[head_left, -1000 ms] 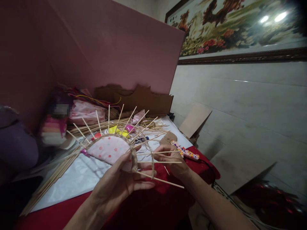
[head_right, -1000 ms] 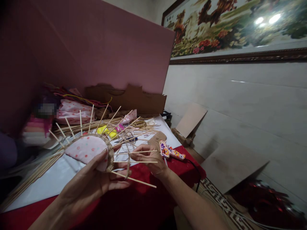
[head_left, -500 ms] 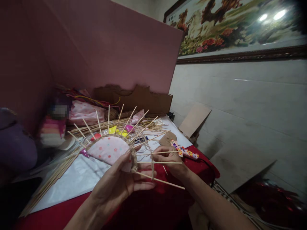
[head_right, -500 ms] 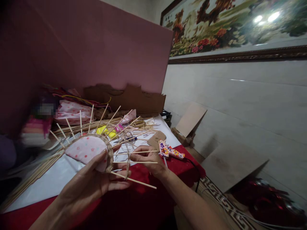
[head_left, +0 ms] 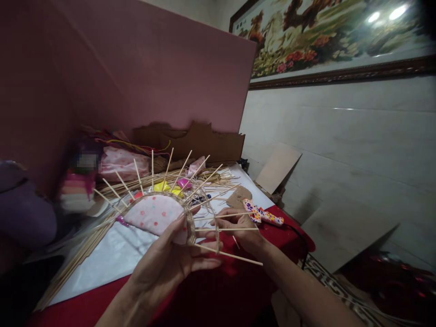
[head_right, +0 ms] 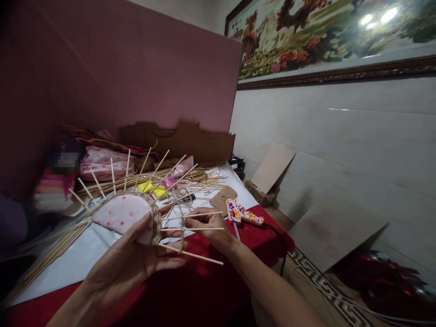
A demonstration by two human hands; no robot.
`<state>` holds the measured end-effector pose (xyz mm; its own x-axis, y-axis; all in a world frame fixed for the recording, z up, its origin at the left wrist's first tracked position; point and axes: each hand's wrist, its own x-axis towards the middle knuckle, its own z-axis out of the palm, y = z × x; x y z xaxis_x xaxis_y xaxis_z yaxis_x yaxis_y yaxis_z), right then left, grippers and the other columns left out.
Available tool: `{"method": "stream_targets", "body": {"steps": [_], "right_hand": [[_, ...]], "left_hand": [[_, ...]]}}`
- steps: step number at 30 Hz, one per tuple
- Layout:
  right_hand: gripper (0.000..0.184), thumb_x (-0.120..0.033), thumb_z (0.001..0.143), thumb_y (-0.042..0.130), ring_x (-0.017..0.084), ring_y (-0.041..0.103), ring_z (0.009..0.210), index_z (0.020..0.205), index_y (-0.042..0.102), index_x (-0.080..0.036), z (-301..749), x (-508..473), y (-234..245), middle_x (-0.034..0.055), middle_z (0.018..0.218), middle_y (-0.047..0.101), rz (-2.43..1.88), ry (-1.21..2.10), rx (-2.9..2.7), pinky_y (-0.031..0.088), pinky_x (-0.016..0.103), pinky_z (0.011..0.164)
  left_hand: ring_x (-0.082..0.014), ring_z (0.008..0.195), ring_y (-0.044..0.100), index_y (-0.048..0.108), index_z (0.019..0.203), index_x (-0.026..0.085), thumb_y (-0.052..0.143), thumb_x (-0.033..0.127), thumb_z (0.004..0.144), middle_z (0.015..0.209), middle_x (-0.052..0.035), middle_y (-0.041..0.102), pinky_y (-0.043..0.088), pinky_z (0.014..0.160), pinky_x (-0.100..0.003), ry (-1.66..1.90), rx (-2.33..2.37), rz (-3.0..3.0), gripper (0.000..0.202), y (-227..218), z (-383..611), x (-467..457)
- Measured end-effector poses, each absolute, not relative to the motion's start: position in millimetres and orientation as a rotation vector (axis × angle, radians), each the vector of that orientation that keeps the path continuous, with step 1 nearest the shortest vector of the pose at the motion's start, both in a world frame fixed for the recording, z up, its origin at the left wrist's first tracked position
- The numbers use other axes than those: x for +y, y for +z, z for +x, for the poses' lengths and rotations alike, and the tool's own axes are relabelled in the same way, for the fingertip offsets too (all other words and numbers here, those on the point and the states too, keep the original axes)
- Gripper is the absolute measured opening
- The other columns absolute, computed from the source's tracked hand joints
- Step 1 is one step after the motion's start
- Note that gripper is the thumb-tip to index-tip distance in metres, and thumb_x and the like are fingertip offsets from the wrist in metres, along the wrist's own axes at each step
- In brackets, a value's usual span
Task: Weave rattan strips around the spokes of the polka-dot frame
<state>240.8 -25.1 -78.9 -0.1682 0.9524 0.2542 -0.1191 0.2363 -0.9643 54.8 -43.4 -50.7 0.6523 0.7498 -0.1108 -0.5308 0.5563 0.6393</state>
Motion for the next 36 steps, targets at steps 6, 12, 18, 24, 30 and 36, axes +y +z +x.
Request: {"method": "stream_targets", "body": {"steps": [6,12,18,24,30,36], "right_hand": [[0.012,-0.025,0.074,0.066,0.008,0.05,0.062,0.069,0.068,-0.015,239,-27,-74,-0.0011,0.065,0.058,-0.843,1.196,-1.413,0.037,0.02,0.057],[0.013,-0.027,0.072,0.067,0.008,0.049,0.061,0.068,0.067,-0.015,237,-30,-72,-0.001,0.065,0.057,-0.852,1.215,-1.376,0.036,0.021,0.057],[0.016,-0.03,0.069,0.07,0.008,0.047,0.059,0.066,0.066,-0.014,233,-28,-73,-0.001,0.065,0.055,-0.869,1.274,-1.313,0.035,0.021,0.055],[0.019,-0.032,0.067,0.071,0.008,0.046,0.056,0.066,0.065,-0.015,231,-26,-72,-0.0017,0.062,0.055,-0.865,1.276,-1.321,0.034,0.022,0.053],[0.022,-0.034,0.065,0.072,0.008,0.045,0.055,0.061,0.061,-0.015,227,-30,-68,-0.0029,0.058,0.054,-0.871,1.321,-1.288,0.033,0.022,0.053],[0.02,-0.035,0.066,0.069,0.011,0.052,0.061,0.065,0.064,-0.016,220,-26,-74,-0.001,0.064,0.059,-0.902,1.297,-1.248,0.039,0.024,0.058]], "left_hand": [[-0.0323,0.085,0.066,0.046,0.107,0.023,0.043,0.033,0.087,0.093,-0.0155,0.069,0.042,0.081,-0.059,0.815,0.452,0.63,0.023,-49,54,-45],[-0.0334,0.088,0.065,0.048,0.106,0.022,0.043,0.033,0.087,0.093,-0.0157,0.069,0.039,0.083,-0.061,0.822,0.435,0.638,0.022,-49,54,-47],[-0.0337,0.091,0.064,0.054,0.1,0.023,0.043,0.033,0.087,0.097,-0.0134,0.069,0.037,0.086,-0.062,0.814,0.382,0.619,0.02,-48,53,-47],[-0.0323,0.089,0.065,0.053,0.106,0.021,0.041,0.034,0.088,0.097,-0.0144,0.069,0.038,0.086,-0.061,0.812,0.394,0.624,0.025,-47,52,-48],[-0.032,0.086,0.066,0.051,0.11,0.02,0.039,0.034,0.088,0.096,-0.0137,0.069,0.039,0.085,-0.06,0.798,0.406,0.618,0.028,-48,51,-49],[-0.0297,0.085,0.066,0.051,0.111,0.02,0.039,0.03,0.089,0.094,-0.0127,0.069,0.041,0.083,-0.058,0.819,0.374,0.605,0.027,-45,54,-46]]}}
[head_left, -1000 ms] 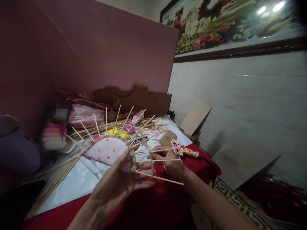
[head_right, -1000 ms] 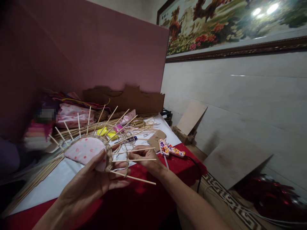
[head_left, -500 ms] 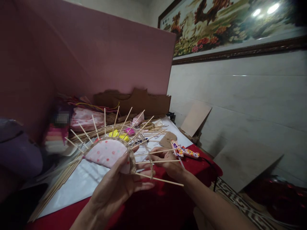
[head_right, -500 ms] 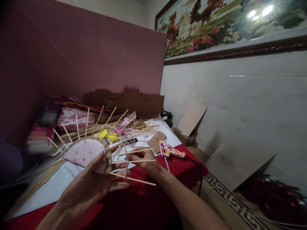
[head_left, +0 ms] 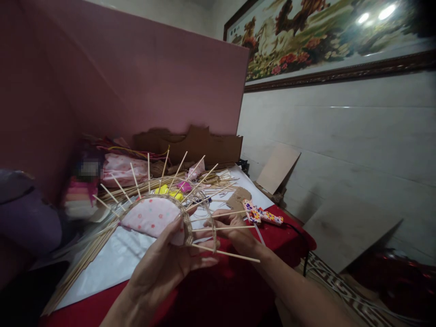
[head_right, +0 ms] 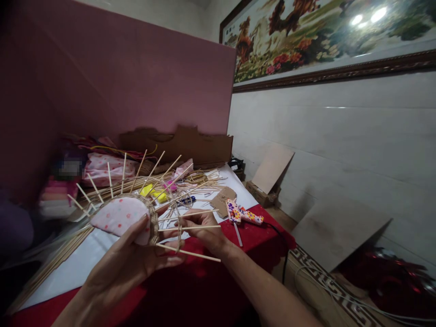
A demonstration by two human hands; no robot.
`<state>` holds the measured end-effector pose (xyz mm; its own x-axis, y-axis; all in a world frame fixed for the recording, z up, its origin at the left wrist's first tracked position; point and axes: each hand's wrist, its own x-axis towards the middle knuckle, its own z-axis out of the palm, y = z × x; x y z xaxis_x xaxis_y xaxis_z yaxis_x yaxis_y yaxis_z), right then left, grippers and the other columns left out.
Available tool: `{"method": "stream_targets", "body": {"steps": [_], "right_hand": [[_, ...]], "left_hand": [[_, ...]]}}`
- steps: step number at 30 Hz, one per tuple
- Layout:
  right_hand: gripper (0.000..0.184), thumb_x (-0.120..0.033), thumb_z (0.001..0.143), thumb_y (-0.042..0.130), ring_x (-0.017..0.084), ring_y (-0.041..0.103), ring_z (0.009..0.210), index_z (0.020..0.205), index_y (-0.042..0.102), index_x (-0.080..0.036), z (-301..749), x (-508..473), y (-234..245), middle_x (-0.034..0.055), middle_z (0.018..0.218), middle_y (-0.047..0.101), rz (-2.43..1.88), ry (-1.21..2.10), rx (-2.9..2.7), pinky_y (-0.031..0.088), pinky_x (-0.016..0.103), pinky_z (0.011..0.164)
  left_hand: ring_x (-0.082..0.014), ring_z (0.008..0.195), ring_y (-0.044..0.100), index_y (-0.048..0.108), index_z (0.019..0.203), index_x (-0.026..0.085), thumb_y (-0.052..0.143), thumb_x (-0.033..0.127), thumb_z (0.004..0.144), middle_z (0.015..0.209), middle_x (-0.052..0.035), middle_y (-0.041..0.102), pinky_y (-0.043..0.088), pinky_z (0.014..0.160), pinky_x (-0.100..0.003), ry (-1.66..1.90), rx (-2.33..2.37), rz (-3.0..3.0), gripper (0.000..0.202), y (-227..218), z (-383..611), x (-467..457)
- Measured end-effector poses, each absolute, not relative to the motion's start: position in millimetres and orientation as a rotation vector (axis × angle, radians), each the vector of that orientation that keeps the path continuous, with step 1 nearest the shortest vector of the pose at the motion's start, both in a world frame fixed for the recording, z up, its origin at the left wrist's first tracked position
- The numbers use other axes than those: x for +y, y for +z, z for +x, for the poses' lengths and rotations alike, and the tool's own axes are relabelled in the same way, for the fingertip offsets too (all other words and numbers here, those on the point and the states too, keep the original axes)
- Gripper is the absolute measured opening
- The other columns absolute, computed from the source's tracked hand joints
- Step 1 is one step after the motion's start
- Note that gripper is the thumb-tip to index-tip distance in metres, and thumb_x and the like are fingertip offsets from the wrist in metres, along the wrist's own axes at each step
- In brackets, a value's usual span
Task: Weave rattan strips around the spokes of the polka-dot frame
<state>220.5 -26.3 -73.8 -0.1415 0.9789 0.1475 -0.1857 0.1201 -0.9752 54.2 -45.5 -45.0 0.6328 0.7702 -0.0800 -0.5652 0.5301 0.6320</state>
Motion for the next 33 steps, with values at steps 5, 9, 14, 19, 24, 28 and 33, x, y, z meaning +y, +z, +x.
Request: {"method": "stream_targets", "body": {"steps": [5,9,14,19,24,28,33], "right_hand": [[0.018,-0.031,0.076,0.057,0.019,0.055,0.095,0.086,0.067,-0.018,225,-11,-89,0.0055,0.094,0.062,-1.029,0.825,-1.283,0.039,0.035,0.089],[0.026,-0.028,0.079,0.054,0.021,0.048,0.105,0.103,0.058,-0.018,228,-17,-101,0.0084,0.11,0.055,-1.17,0.445,-1.042,0.034,0.038,0.094],[0.017,-0.036,0.085,0.05,0.012,0.049,0.06,0.087,0.052,-0.019,206,-47,-99,-0.0002,0.071,0.052,-1.065,0.704,-0.982,0.042,0.024,0.055],[0.02,-0.033,0.087,0.047,0.01,0.045,0.045,0.098,0.055,-0.018,189,-62,-83,-0.0047,0.05,0.047,-1.078,0.572,-1.207,0.035,0.021,0.045],[0.034,-0.037,0.09,0.041,0.01,0.045,0.038,0.115,0.05,-0.016,186,-54,-78,-0.0061,0.041,0.047,-1.131,0.681,-1.268,0.035,0.02,0.041],[0.035,-0.038,0.089,0.041,0.01,0.044,0.035,0.115,0.05,-0.017,184,-50,-82,-0.007,0.039,0.046,-1.139,0.674,-1.27,0.034,0.019,0.039],[0.034,-0.037,0.089,0.042,0.009,0.044,0.036,0.115,0.051,-0.017,183,-47,-83,-0.007,0.04,0.046,-1.157,0.658,-1.255,0.035,0.018,0.039]], "left_hand": [[-0.0254,0.079,0.067,0.05,0.113,0.024,0.041,0.028,0.088,0.087,-0.0093,0.07,0.045,0.08,-0.054,0.956,0.427,0.647,0.027,-37,59,-29],[-0.0257,0.082,0.067,0.054,0.106,0.021,0.045,0.029,0.086,0.088,-0.0105,0.07,0.044,0.084,-0.054,1.043,0.474,0.691,0.023,-32,61,-11],[-0.0245,0.086,0.066,0.058,0.099,0.017,0.047,0.027,0.085,0.085,-0.0101,0.071,0.042,0.089,-0.049,1.129,0.472,0.707,0.021,-30,64,3],[-0.0246,0.086,0.066,0.058,0.097,0.019,0.047,0.028,0.085,0.089,-0.0097,0.071,0.042,0.088,-0.048,1.144,0.44,0.728,0.018,-38,63,0],[-0.0235,0.085,0.066,0.058,0.102,0.018,0.046,0.028,0.085,0.091,-0.01,0.071,0.044,0.087,-0.044,1.137,0.465,0.757,0.023,-46,61,-7],[-0.0243,0.088,0.065,0.058,0.104,0.018,0.047,0.029,0.085,0.095,-0.0099,0.071,0.043,0.088,-0.045,1.123,0.449,0.752,0.025,-50,61,-7],[-0.0234,0.087,0.065,0.061,0.098,0.016,0.045,0.029,0.086,0.093,-0.0106,0.071,0.044,0.086,-0.042,1.089,0.414,0.71,0.024,-51,62,-7]]}}
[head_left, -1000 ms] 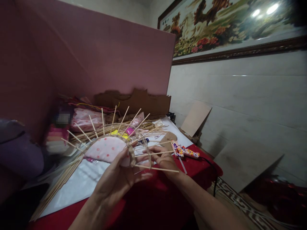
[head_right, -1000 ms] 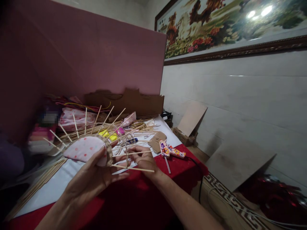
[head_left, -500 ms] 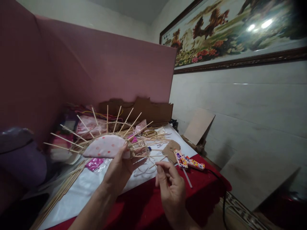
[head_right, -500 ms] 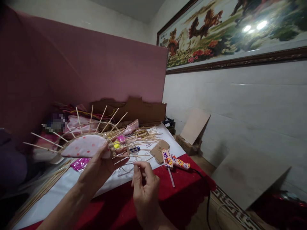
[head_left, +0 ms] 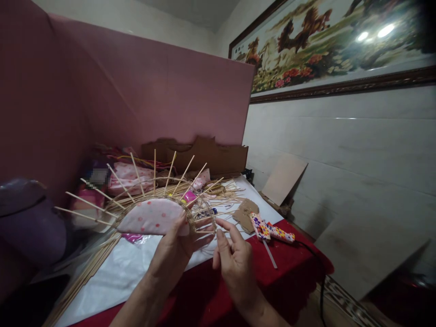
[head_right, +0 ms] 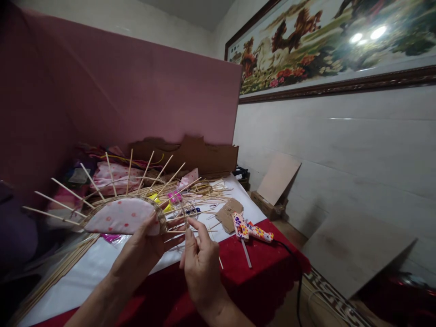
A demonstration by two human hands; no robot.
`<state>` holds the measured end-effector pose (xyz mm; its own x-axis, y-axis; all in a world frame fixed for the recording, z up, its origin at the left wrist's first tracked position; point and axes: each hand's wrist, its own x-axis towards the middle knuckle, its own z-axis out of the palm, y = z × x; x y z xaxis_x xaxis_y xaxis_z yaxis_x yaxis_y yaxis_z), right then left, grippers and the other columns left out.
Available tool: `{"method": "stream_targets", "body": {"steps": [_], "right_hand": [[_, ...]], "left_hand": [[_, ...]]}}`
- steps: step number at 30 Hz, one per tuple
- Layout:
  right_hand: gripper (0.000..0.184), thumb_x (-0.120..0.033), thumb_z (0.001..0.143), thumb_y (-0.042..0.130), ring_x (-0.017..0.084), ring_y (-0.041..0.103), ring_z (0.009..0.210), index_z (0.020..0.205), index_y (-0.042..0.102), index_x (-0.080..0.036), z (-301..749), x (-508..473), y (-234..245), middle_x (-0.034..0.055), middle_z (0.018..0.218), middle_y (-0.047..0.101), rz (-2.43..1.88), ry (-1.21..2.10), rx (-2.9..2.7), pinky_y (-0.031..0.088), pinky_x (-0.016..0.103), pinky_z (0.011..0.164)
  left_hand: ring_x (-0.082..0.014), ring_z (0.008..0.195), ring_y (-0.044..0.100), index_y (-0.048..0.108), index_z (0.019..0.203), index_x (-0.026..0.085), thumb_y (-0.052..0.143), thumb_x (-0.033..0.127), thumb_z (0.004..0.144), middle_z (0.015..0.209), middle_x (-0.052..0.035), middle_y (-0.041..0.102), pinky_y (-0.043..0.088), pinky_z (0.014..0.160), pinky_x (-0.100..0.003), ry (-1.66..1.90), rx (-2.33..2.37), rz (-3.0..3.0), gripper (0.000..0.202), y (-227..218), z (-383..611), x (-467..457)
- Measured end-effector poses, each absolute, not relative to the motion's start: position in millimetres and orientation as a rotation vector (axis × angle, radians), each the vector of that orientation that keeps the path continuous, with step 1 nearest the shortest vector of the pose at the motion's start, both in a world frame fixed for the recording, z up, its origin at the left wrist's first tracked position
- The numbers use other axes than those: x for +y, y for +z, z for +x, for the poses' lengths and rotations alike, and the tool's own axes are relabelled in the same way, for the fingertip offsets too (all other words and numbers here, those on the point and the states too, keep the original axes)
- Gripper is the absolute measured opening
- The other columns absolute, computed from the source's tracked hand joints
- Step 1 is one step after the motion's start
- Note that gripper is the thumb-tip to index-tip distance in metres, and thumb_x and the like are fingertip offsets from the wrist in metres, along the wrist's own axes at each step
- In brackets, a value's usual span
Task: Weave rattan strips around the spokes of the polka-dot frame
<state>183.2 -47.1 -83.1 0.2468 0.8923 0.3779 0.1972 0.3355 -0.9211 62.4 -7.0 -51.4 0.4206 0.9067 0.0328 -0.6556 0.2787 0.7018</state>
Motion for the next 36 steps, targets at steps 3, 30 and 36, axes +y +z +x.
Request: {"method": "stream_targets", "body": {"steps": [3,30,36], "right_hand": [[0.032,-0.036,0.089,0.042,0.009,0.043,0.036,0.113,0.052,-0.018,183,-46,-83,-0.0071,0.04,0.045,-1.154,0.659,-1.246,0.034,0.019,0.039],[0.022,-0.034,0.079,0.061,0.005,0.045,0.039,0.092,0.047,-0.023,201,-51,-81,-0.0063,0.06,0.053,-0.873,0.567,-0.78,0.035,0.016,0.038],[0.031,-0.035,0.067,0.072,0.004,0.043,0.037,0.071,0.046,-0.017,213,-36,-94,-0.0067,0.052,0.053,-0.878,0.819,-0.557,0.029,0.013,0.033]], "left_hand": [[-0.0233,0.086,0.065,0.061,0.101,0.017,0.046,0.029,0.086,0.093,-0.0097,0.071,0.045,0.086,-0.042,1.082,0.413,0.713,0.025,-50,63,-8],[-0.0273,0.089,0.065,0.054,0.1,0.019,0.045,0.029,0.086,0.094,-0.0134,0.07,0.038,0.092,-0.053,1.115,0.465,0.713,0.019,-49,60,-8],[-0.028,0.09,0.065,0.048,0.11,0.019,0.042,0.03,0.087,0.096,-0.0149,0.069,0.036,0.093,-0.055,1.129,0.456,0.732,0.026,-48,57,-8]]}}
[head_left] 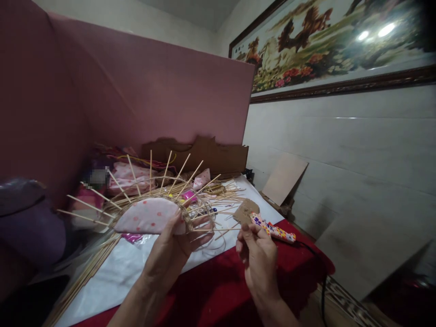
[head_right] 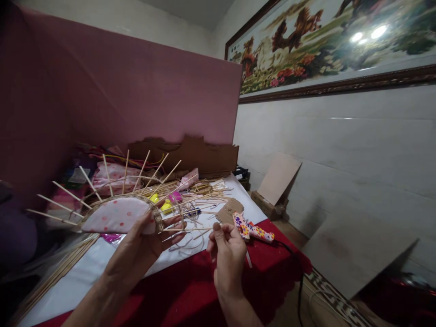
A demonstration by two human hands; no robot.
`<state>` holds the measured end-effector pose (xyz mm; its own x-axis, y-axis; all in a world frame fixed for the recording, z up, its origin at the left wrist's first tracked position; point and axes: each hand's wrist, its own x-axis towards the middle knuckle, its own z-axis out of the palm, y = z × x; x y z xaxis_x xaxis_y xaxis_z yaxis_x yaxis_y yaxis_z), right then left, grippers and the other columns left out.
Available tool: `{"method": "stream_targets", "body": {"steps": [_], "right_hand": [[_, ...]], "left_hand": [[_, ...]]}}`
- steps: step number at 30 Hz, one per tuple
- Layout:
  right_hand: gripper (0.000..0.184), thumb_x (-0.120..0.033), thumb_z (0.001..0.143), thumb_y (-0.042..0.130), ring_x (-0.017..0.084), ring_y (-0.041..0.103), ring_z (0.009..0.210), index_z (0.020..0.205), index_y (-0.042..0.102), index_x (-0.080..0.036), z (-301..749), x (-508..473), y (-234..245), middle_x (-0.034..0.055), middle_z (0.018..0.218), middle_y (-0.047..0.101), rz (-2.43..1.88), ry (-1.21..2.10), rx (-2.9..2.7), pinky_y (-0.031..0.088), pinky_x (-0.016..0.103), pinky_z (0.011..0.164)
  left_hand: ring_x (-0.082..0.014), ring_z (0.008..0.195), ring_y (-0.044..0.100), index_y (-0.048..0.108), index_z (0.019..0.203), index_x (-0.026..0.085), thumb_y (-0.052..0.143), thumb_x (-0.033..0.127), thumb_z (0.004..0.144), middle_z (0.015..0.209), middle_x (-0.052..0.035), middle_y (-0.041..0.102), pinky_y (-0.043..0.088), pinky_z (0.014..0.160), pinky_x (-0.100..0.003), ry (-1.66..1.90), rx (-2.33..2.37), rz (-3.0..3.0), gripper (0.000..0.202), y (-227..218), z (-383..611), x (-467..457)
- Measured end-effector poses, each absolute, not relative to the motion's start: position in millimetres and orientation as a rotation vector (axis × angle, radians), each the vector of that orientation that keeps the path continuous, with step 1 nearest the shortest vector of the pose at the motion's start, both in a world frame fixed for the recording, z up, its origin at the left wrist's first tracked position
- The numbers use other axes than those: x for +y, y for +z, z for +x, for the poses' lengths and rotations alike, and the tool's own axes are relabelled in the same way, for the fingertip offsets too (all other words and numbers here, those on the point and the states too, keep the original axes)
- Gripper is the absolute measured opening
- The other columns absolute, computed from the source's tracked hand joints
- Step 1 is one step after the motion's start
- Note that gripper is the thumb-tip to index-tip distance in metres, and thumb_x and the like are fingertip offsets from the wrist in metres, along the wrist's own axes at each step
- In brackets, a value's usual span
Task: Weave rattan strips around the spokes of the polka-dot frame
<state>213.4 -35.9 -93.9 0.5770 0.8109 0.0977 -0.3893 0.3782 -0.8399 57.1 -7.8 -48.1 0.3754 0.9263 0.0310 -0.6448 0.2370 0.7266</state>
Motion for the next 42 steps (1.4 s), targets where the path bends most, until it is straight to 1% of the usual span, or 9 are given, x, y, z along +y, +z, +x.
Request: {"method": "stream_targets", "body": {"steps": [5,10,17,20,23,27,29,34,42], "right_hand": [[0.034,-0.032,0.058,0.078,0.004,0.045,0.04,0.072,0.051,-0.016,223,-30,-99,-0.0065,0.055,0.055,-0.789,0.962,-0.348,0.03,0.012,0.031],[0.034,-0.028,0.051,0.081,0.005,0.049,0.042,0.069,0.055,-0.014,224,-32,-104,-0.0035,0.054,0.058,-0.855,1.069,-0.358,0.031,0.011,0.031],[0.03,-0.032,0.059,0.076,0.006,0.047,0.036,0.07,0.055,-0.015,207,-27,-123,-0.0028,0.054,0.06,-0.853,1.045,-0.552,0.035,0.014,0.029],[0.034,-0.036,0.055,0.077,0.006,0.046,0.033,0.068,0.054,-0.015,205,-23,-129,-0.0032,0.051,0.059,-0.823,1.063,-0.556,0.031,0.014,0.025],[0.036,-0.039,0.054,0.077,0.006,0.044,0.031,0.068,0.053,-0.016,206,-22,-130,-0.0041,0.049,0.058,-0.817,1.081,-0.545,0.028,0.013,0.024],[0.038,-0.051,0.065,0.066,0.005,0.042,0.029,0.066,0.053,-0.015,207,-24,-129,-0.0039,0.048,0.056,-0.804,1.132,-0.636,0.027,0.013,0.025],[0.041,-0.055,0.067,0.063,0.004,0.04,0.028,0.064,0.051,-0.016,209,-23,-127,-0.0044,0.045,0.054,-0.809,1.112,-0.694,0.024,0.014,0.025],[0.035,-0.043,0.062,0.072,0.005,0.038,0.027,0.059,0.05,-0.016,216,-11,-113,-0.0052,0.036,0.049,-0.828,1.009,-0.788,0.025,0.015,0.027],[0.024,-0.03,0.059,0.069,0.006,0.048,0.038,0.074,0.058,-0.014,220,46,-72,0.0004,0.061,0.063,-0.79,0.998,-0.909,0.029,0.016,0.031]], "left_hand": [[-0.0274,0.086,0.066,0.037,0.127,0.018,0.039,0.028,0.088,0.093,-0.0148,0.07,0.039,0.091,-0.055,1.149,0.463,0.771,0.041,-45,57,-7],[-0.0265,0.082,0.067,0.027,0.135,0.022,0.037,0.029,0.089,0.095,-0.0147,0.07,0.043,0.085,-0.052,1.124,0.488,0.841,0.048,-38,56,-6],[-0.0266,0.081,0.067,0.026,0.135,0.022,0.037,0.03,0.088,0.092,-0.0139,0.071,0.047,0.081,-0.047,1.061,0.46,0.894,0.049,-38,57,-9],[-0.0252,0.078,0.068,0.029,0.133,0.022,0.037,0.031,0.089,0.092,-0.0135,0.071,0.049,0.078,-0.046,1.061,0.446,0.909,0.046,-38,57,-11],[-0.0268,0.079,0.068,0.04,0.126,0.018,0.037,0.031,0.089,0.091,-0.0153,0.071,0.049,0.076,-0.046,1.063,0.419,0.9,0.039,-41,58,-13],[-0.0269,0.076,0.068,0.049,0.113,0.016,0.038,0.031,0.088,0.088,-0.016,0.071,0.05,0.073,-0.045,1.003,0.366,0.915,0.031,-45,58,-13],[-0.0266,0.075,0.068,0.051,0.108,0.016,0.038,0.031,0.088,0.088,-0.016,0.071,0.05,0.073,-0.045,0.985,0.343,0.928,0.027,-47,57,-11],[-0.0264,0.076,0.068,0.054,0.094,0.016,0.039,0.03,0.088,0.088,-0.0156,0.071,0.05,0.074,-0.047,0.988,0.321,0.953,0.021,-47,51,-8],[-0.0274,0.075,0.068,0.055,0.097,0.015,0.041,0.03,0.087,0.086,-0.0154,0.071,0.051,0.073,-0.048,1.029,0.377,0.956,0.023,-47,44,-3]]}}
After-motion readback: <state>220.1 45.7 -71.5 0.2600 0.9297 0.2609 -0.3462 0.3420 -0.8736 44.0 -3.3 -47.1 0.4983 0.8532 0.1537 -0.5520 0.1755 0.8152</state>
